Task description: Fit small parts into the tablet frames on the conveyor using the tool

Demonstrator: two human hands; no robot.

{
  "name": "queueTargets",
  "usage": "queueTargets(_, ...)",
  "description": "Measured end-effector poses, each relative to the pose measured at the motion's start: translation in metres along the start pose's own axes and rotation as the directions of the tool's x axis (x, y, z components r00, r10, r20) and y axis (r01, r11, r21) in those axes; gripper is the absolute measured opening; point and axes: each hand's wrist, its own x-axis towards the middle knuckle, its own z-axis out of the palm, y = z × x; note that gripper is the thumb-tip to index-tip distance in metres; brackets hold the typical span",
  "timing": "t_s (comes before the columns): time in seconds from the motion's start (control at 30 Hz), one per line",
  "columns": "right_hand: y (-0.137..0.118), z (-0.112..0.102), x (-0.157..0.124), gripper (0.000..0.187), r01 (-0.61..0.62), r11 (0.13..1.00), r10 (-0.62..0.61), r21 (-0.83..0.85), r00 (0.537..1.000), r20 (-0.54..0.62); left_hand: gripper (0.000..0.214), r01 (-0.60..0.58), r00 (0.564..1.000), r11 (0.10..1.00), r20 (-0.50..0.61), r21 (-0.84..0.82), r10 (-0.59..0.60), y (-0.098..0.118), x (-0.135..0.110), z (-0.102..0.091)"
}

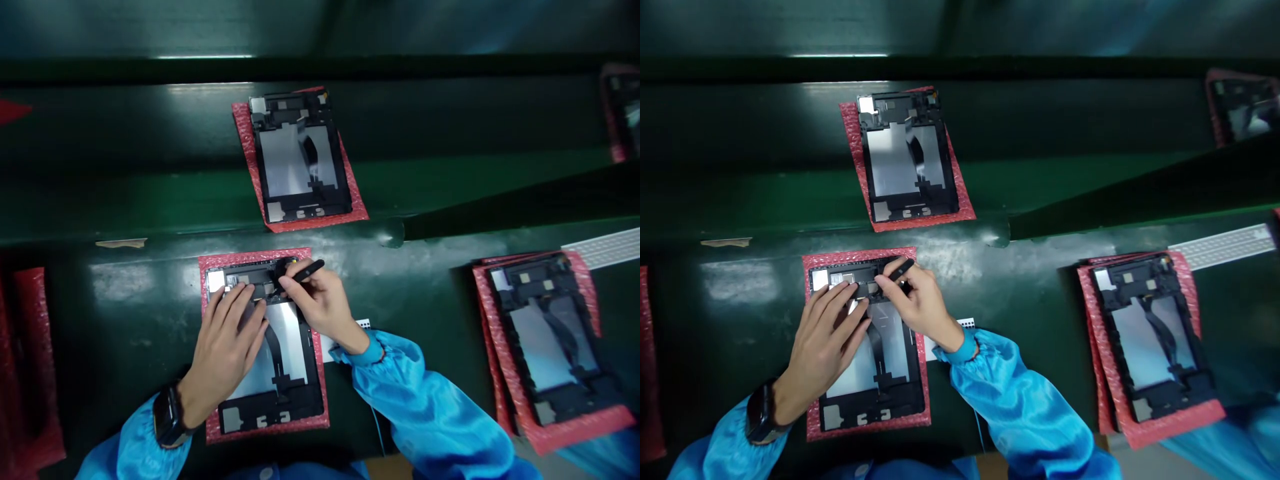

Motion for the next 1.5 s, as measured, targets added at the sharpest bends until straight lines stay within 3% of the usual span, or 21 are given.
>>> queueTargets(0.3, -0.001, -0.001, 0.000, 0.015, 0.027, 1.000, -0.027, -0.014, 1.000, 0.001, 0.048, -0.023, 0.999, 0.997, 0.026, 0.079, 0.021, 0.006, 0.004, -0.001)
queueTargets(0.47, -0.008, -0.003, 0.000, 0.023, -0.076, 0.993, 0.082, 0.089, 0.994, -0.070, 0.045, -0.044, 0.995, 0.989, 0.095, 0.142, 0.031, 0.011, 0.007, -0.005)
queueTargets(0.57, -0.022, -0.007, 0.002, 0.033, -0.166, 0.966, 0.191, 0.200, 0.975, -0.116, 0.040, 0.023, 0.998, 0.999, 0.059, 0.045, -0.026, 0.010, 0.012, -0.012)
queueTargets(0.67, -0.039, -0.008, 0.000, 0.036, -0.224, 0.940, 0.265, 0.258, 0.954, -0.138, 0.026, 0.195, 0.977, 0.956, -0.045, -0.218, -0.210, 0.012, 0.021, -0.024)
queueTargets(0.73, -0.048, -0.005, -0.003, 0.035, -0.230, 0.922, 0.288, 0.310, 0.945, -0.157, 0.017, 0.312, 0.934, 0.845, -0.025, -0.434, -0.357, 0.016, 0.028, -0.033)
queueTargets(0.8, -0.055, -0.001, -0.007, 0.033, -0.213, 0.900, 0.293, 0.379, 0.942, -0.167, 0.012, 0.406, 0.887, 0.674, 0.090, -0.617, -0.453, 0.020, 0.034, -0.041)
queueTargets(0.9, -0.059, 0.005, -0.013, 0.032, -0.194, 0.871, 0.297, 0.451, 0.940, -0.168, 0.012, 0.505, 0.814, 0.375, 0.285, -0.777, -0.507, 0.027, 0.040, -0.048)
queueTargets(1.07, -0.063, 0.008, -0.017, 0.033, -0.191, 0.874, 0.293, 0.447, 0.941, -0.170, 0.019, 0.558, 0.680, -0.083, 0.512, -0.826, -0.524, 0.034, 0.043, -0.052)
queueTargets(1.2, -0.071, 0.006, -0.016, 0.038, -0.159, 0.925, 0.244, 0.345, 0.945, -0.218, 0.026, 0.528, 0.580, -0.366, 0.641, -0.766, -0.503, 0.039, 0.047, -0.054)
queueTargets(1.33, -0.078, 0.004, -0.014, 0.034, -0.109, 0.952, 0.175, 0.285, 0.960, -0.219, 0.030, 0.466, 0.495, -0.509, 0.690, -0.723, -0.527, 0.040, 0.050, -0.053)
queueTargets(1.5, -0.079, 0.005, -0.014, 0.030, -0.084, 0.954, 0.139, 0.288, 0.975, -0.174, 0.033, 0.425, 0.469, -0.542, 0.688, -0.725, -0.553, 0.039, 0.050, -0.053)
